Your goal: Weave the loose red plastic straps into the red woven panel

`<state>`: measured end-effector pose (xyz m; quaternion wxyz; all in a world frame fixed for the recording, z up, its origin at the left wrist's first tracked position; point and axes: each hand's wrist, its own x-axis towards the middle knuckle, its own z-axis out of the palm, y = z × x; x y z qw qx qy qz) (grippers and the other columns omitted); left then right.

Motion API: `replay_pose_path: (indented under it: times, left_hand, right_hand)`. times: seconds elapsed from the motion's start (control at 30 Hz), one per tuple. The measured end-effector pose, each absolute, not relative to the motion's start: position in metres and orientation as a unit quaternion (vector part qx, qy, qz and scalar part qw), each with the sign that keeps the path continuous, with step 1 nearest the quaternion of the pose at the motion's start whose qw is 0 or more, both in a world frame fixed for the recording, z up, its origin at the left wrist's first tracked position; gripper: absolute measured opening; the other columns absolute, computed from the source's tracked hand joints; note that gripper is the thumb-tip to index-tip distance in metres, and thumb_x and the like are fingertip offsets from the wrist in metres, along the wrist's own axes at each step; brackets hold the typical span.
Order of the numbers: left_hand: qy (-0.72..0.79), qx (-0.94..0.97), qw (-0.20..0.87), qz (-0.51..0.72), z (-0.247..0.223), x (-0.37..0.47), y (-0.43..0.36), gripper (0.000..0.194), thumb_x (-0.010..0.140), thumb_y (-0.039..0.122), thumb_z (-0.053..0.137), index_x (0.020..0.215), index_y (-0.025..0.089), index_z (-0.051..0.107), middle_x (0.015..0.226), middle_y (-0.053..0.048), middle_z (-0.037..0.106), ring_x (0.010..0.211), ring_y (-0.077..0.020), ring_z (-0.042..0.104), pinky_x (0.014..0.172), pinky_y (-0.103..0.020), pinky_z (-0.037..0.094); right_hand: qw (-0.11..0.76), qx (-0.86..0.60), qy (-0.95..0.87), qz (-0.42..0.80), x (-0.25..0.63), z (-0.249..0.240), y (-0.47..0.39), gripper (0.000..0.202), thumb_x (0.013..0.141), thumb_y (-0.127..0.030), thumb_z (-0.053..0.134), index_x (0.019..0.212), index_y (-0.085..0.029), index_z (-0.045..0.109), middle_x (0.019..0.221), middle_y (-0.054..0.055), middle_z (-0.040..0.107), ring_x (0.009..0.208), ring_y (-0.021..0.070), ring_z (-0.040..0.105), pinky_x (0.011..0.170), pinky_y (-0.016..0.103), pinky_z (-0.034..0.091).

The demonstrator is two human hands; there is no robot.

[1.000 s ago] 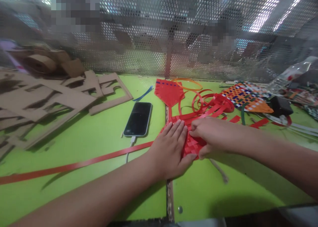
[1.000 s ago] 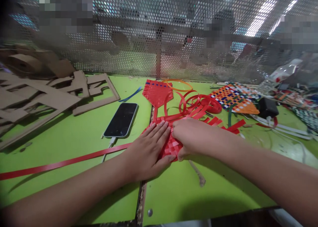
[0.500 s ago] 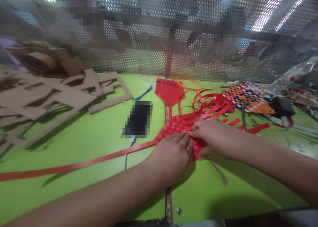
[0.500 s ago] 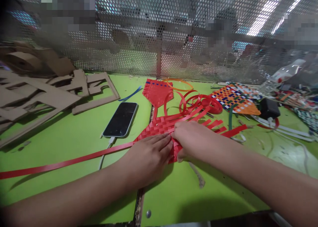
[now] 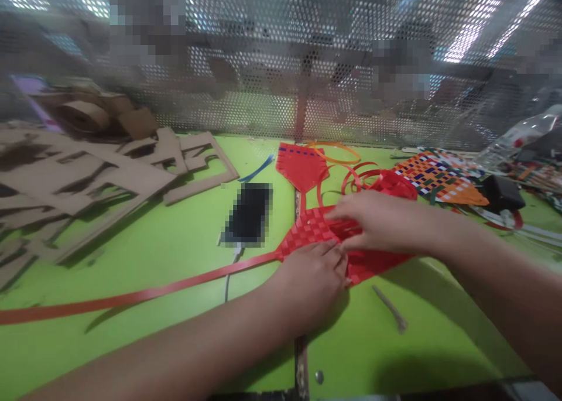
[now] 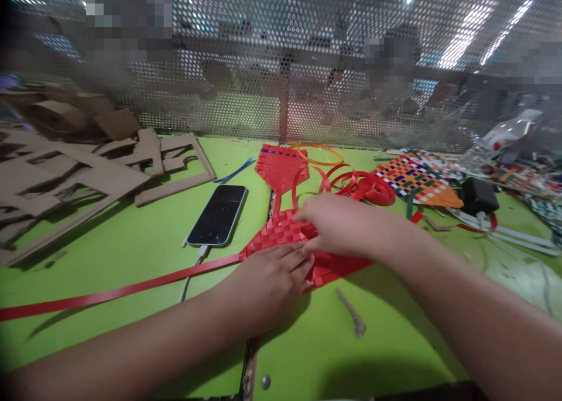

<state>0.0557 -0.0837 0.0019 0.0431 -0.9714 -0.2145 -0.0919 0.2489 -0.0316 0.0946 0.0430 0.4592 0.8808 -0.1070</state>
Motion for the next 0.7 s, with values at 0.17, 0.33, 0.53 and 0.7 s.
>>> replay_pose_path:
  times: [0.17, 0.33, 0.53, 0.7]
  left_hand:
    - [-0.224, -0.967, -0.047, -0.114, 0.007, 0.055, -0.078, 0.027, 0.106, 0.024, 0.056, 0.116, 0.011, 0.076, 0.122, -0.016, 0.075, 0.115, -0.0273, 0.070, 0.108, -0.040, 0.055]
    - [-0.230, -0.956, -0.088, -0.157, 0.014, 0.051, -0.077, 0.028, 0.109, 0.026, 0.051, 0.109, 0.013, 0.077, 0.125, -0.013, 0.076, 0.125, -0.0267, 0.068, 0.125, -0.040, 0.043]
    - [-0.222, -0.962, -0.073, -0.140, 0.014, 0.051, -0.078, 0.033, 0.110, 0.027, 0.050, 0.118, 0.011, 0.078, 0.134, -0.013, 0.076, 0.132, -0.0257, 0.068, 0.131, -0.038, 0.036]
    - [-0.219, -0.966, -0.026, -0.137, 0.012, 0.054, -0.077, 0.037, 0.111, 0.028, 0.048, 0.118, 0.010, 0.079, 0.136, -0.015, 0.076, 0.127, -0.0262, 0.071, 0.128, -0.039, 0.040]
  right_hand:
    - [-0.134, 0.501, 0.852, 0.067, 0.254, 0.093, 0.007, 0.065, 0.094, -0.033, 0.070, 0.156, -0.018, 0.060, 0.159, 0.021, 0.057, 0.145, 0.0401, 0.054, 0.118, 0.056, 0.044]
    - [-0.123, 0.615, 0.778, 0.032, 0.258, 0.085, 0.027, 0.060, 0.094, -0.019, 0.060, 0.154, -0.015, 0.062, 0.132, 0.019, 0.077, 0.123, 0.0374, 0.071, 0.106, 0.049, 0.052]
    - [-0.080, 0.541, 0.837, -0.013, 0.261, 0.097, -0.001, 0.045, 0.105, -0.031, 0.047, 0.141, -0.023, 0.074, 0.128, 0.012, 0.081, 0.112, 0.0328, 0.075, 0.095, 0.042, 0.056]
    - [0.109, 0.552, 0.822, 0.085, 0.254, 0.094, -0.041, 0.048, 0.102, -0.023, 0.052, 0.147, -0.030, 0.069, 0.120, 0.014, 0.081, 0.088, 0.0318, 0.077, 0.061, 0.035, 0.049]
